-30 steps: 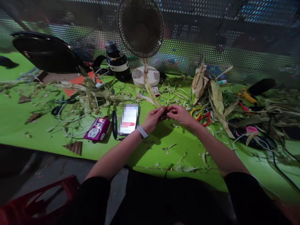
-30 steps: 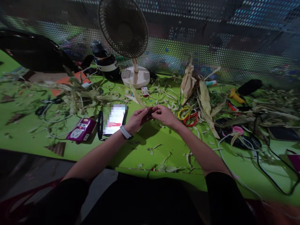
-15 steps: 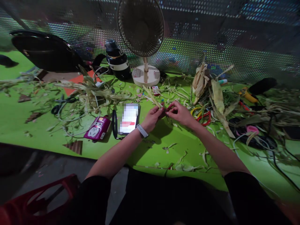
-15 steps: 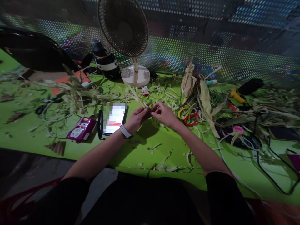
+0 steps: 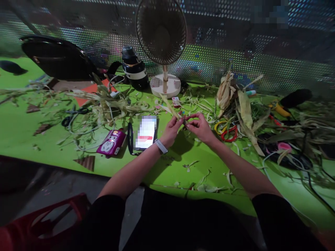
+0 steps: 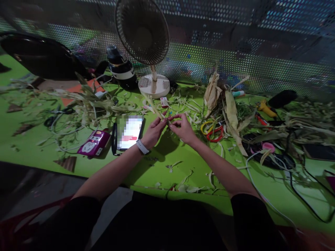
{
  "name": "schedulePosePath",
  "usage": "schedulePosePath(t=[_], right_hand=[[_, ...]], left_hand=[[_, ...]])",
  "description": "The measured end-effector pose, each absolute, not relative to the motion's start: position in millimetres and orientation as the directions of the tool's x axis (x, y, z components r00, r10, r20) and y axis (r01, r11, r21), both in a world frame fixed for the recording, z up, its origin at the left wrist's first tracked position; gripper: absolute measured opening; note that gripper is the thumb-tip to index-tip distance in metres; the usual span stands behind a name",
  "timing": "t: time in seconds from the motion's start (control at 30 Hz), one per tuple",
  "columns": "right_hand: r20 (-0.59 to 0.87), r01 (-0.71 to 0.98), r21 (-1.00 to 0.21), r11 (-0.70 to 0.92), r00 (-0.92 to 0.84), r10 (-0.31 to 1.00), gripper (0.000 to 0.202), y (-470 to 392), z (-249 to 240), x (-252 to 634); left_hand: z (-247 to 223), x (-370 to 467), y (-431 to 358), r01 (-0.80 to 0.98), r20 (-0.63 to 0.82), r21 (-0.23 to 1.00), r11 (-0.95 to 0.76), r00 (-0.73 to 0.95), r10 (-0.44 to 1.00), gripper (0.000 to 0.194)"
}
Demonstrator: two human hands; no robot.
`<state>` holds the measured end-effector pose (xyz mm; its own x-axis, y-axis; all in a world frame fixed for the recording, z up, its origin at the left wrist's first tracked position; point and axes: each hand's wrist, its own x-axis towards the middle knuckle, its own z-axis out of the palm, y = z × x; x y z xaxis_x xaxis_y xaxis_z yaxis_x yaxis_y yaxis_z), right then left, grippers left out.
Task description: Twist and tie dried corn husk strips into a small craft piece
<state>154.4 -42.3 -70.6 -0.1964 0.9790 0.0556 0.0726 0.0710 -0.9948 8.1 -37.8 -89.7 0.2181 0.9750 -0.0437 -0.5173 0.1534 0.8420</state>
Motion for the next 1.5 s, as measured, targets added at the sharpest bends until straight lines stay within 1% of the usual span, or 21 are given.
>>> schedulePosePath(t=[0.1, 0.17, 0.27, 0.37, 0.53, 0.73, 0.83, 0.97, 1.1, 1.17, 1.23, 1.3, 1.37, 1.43, 1.5], right_hand=[[0.117, 0.062, -0.990, 0.126, -0.127, 0.985, 0.037, -46, -71, 152], [0.129, 0.056, -0.989, 0.134, -0.087, 0.988, 0.036, -47, -72, 151], [0.110, 0.059, -0.992, 0.115, -0.081, 0.991, 0.035, -48, -75, 148], [0.070, 0.043, -0.996, 0.074, -0.086, 0.994, 0.035, -49, -78, 146], [0.037, 0.003, -0.999, 0.037, -0.050, 0.998, 0.037, -49, -77, 143], [0.056, 0.000, -0.998, 0.056, -0.099, 0.994, 0.031, -52, -66, 142], [0.063, 0.008, -0.998, 0.064, -0.090, 0.994, 0.030, -53, -62, 141], [0.039, 0.017, -0.999, 0.041, -0.071, 0.997, 0.030, -54, -64, 139], [-0.005, -0.005, -1.000, -0.005, -0.106, 0.994, 0.031, -54, -68, 136], [-0.025, -0.001, -1.000, -0.026, -0.137, 0.990, 0.032, -54, -67, 137], [-0.033, 0.059, -0.998, -0.024, -0.161, 0.986, 0.030, -52, -63, 142], [0.000, 0.148, -0.989, 0.019, -0.124, 0.992, 0.027, -48, -58, 150], [0.037, 0.178, -0.983, 0.045, -0.048, 0.998, 0.028, -43, -53, 159], [-0.031, 0.092, -0.995, -0.027, -0.044, 0.999, 0.031, -37, -52, 164], [-0.139, -0.043, -0.988, -0.147, -0.145, 0.980, 0.037, -34, -54, 165]], left_hand=[[-90, 11, -41, -0.531, -0.019, 0.833, 0.156, 0.254, 0.967, 0.040], [-90, 14, -43, -0.545, -0.028, 0.824, 0.157, 0.238, 0.971, 0.032], [-91, 17, -44, -0.564, -0.079, 0.810, 0.159, 0.164, 0.983, 0.026], [-91, 17, -44, -0.568, -0.101, 0.808, 0.157, 0.130, 0.986, 0.023], [-90, 18, -45, -0.576, -0.096, 0.806, 0.135, 0.098, 0.991, 0.024], [-85, 19, -50, -0.643, -0.130, 0.733, 0.220, 0.185, 0.974, 0.028], [-81, 20, -51, -0.666, -0.166, 0.707, 0.239, 0.172, 0.971, 0.026], [-78, 22, -53, -0.673, -0.194, 0.702, 0.235, 0.137, 0.971, 0.026], [-80, 22, -55, -0.672, -0.204, 0.696, 0.253, 0.154, 0.967, 0.031], [-82, 22, -54, -0.662, -0.191, 0.708, 0.245, 0.154, 0.969, 0.032], [-83, 21, -52, -0.635, -0.158, 0.746, 0.200, 0.123, 0.980, 0.030], [-82, 19, -51, -0.588, -0.108, 0.795, 0.149, 0.105, 0.989, 0.028], [-79, 17, -53, -0.522, -0.077, 0.842, 0.138, 0.138, 0.987, 0.028], [-75, 16, -55, -0.439, -0.071, 0.885, 0.152, 0.194, 0.978, 0.030], [-73, 16, -58, -0.367, -0.067, 0.916, 0.162, 0.258, 0.964, 0.033]])
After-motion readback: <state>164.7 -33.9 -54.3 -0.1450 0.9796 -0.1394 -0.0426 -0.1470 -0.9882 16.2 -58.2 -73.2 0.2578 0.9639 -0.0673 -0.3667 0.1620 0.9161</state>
